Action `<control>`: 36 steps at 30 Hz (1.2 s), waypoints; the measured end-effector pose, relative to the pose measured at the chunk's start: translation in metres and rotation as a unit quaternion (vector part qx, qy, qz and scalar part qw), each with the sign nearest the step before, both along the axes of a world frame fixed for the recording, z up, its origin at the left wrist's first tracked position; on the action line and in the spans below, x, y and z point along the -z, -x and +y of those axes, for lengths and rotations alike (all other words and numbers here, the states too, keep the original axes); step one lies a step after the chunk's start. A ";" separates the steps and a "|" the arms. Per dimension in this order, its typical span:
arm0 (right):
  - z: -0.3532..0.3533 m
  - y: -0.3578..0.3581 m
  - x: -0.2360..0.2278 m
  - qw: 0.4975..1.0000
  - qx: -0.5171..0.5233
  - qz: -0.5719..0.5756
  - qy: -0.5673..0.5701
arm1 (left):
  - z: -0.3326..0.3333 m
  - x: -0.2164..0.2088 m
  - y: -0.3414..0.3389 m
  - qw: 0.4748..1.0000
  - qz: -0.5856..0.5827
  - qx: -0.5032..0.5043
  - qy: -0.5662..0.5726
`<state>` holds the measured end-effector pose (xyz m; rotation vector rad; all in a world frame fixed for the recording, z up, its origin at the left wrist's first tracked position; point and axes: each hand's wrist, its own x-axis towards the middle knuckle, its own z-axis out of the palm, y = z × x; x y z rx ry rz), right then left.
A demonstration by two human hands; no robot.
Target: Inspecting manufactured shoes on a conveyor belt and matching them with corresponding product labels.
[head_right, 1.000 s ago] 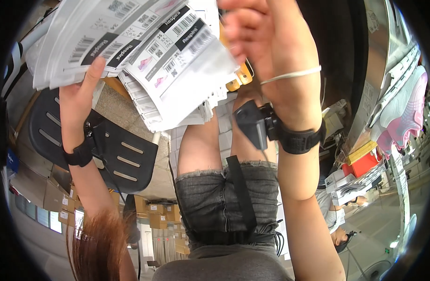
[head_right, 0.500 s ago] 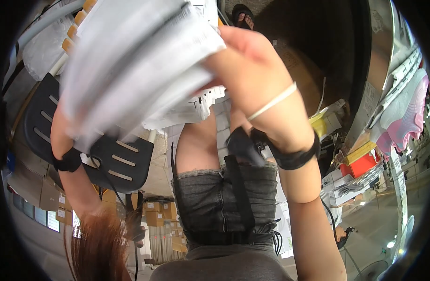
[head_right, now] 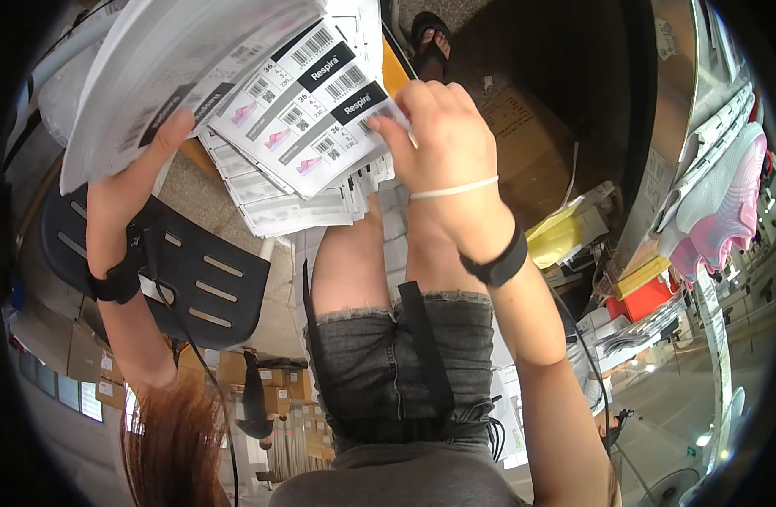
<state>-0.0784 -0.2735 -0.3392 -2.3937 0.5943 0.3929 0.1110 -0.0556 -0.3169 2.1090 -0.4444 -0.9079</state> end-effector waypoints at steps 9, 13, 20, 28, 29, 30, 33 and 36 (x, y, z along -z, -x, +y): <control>0.003 -0.039 -0.037 0.492 0.382 -0.008 -0.782 | 0.001 -0.015 0.012 0.976 -0.054 0.209 -0.022; -0.019 -0.027 -0.028 0.787 0.388 -0.131 -0.462 | 0.015 -0.007 0.004 0.988 -0.086 0.114 -0.066; 0.011 -0.004 0.016 0.988 0.114 -0.083 -0.065 | 0.010 -0.005 -0.007 0.999 -0.028 0.022 -0.037; 0.014 -0.011 0.024 0.998 -0.001 -0.052 0.041 | 0.013 -0.007 -0.006 0.999 -0.002 0.018 -0.051; 0.015 -0.014 0.020 0.996 0.001 -0.077 0.046 | 0.013 -0.009 -0.006 0.998 -0.002 0.021 -0.054; 0.016 -0.016 0.017 0.994 0.004 -0.102 0.051 | 0.014 -0.010 -0.007 0.998 -0.003 0.023 -0.056; 0.011 -0.016 0.021 1.000 -0.014 0.013 -0.012 | 0.008 -0.010 -0.011 0.998 0.012 0.033 -0.053; 0.008 -0.024 0.005 0.996 -0.029 0.069 -0.039 | 0.008 -0.010 -0.009 0.996 0.017 0.036 -0.083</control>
